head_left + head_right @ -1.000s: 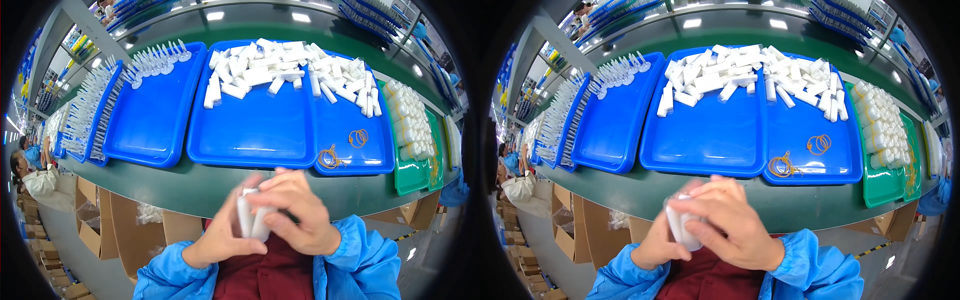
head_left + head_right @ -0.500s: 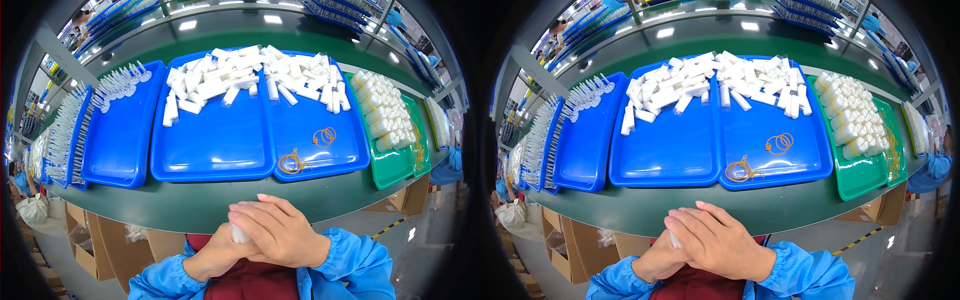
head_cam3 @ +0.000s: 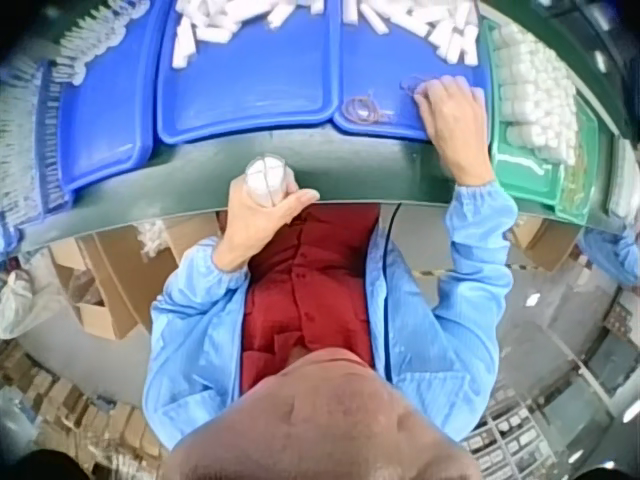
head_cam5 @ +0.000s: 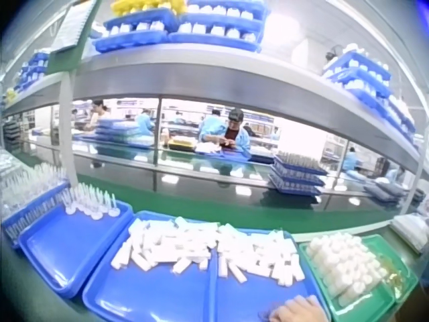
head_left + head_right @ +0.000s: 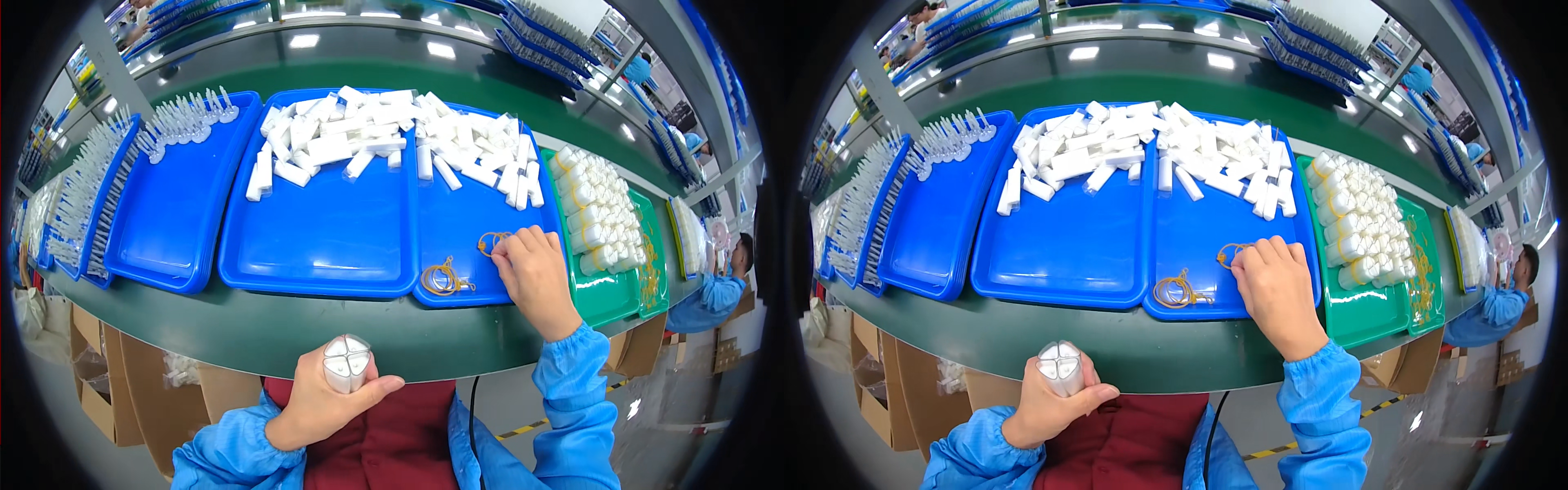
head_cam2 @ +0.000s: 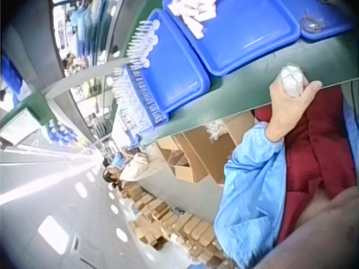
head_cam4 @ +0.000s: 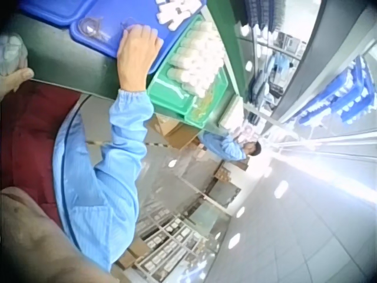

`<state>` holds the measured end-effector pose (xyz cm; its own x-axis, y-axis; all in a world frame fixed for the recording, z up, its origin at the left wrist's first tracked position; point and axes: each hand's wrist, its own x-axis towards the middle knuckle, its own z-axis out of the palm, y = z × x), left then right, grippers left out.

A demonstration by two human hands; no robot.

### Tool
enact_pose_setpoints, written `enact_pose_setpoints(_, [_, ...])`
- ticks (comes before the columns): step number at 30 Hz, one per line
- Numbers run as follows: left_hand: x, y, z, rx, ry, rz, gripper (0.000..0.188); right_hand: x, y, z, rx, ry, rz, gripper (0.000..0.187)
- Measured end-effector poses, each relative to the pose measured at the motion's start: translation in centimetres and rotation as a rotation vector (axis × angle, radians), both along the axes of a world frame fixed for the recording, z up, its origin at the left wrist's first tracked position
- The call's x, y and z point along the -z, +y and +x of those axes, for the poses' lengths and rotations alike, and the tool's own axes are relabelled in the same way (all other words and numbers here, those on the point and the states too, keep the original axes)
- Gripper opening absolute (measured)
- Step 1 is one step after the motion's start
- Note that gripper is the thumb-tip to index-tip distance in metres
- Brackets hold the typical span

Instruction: Assembling plastic components for medical or scientific devices on a factory line.

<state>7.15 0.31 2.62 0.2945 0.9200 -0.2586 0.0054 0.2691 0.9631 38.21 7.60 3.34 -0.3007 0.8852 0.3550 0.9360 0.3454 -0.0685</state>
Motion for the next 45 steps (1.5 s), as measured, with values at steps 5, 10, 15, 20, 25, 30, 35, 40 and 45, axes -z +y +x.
enact_pose_setpoints(5, [-0.6,0.6,-0.6,-0.037,0.014,-0.018,0.03,-1.5,-0.4,-0.2,0.167,0.704,-0.169,0.011])
enact_pose_setpoints(10, [0.7,1.1,0.1,-0.184,-0.18,0.172,0.023,-0.6,0.2,-2.3,0.077,0.993,-0.298,0.015])
enact_pose_setpoints(15, [-0.2,3.3,1.3,-0.21,-0.291,0.329,0.033,-3.4,-3.4,-9.1,-0.092,1.279,-0.447,0.009])
enact_pose_setpoints(20, [-1.0,4.1,1.9,-0.06,-0.441,0.118,0.015,-3.6,-5.2,-11.5,-0.486,1.572,-0.528,0.023])
enact_pose_setpoints(25, [-2.0,3.9,0.3,0.236,-0.558,-0.169,0.019,-0.3,-3.6,-12.8,-0.268,1.181,0.028,0.066])
enact_pose_setpoints(30, [2.6,3.5,0.3,0.282,0.136,0.911,0.032,-3.8,-1.6,-12.3,-0.73,0.384,-0.28,0.075])
enact_pose_setpoints(35, [-1.9,3.9,-2.8,0.082,-0.029,0.451,0.028,-1.9,-2.2,-8.4,-0.539,0.253,-0.154,0.051])
enact_pose_setpoints(40, [-1.7,5.1,-3.8,-0.013,-0.46,-0.25,0.032,-4.0,-5.9,-10.9,-0.889,1.006,-0.538,0.021])
enact_pose_setpoints(45, [1.1,1.1,-0.2,0.257,-0.743,-0.63,0.034,-4.2,-5.1,-12.6,-0.744,0.329,0.167,0.031])
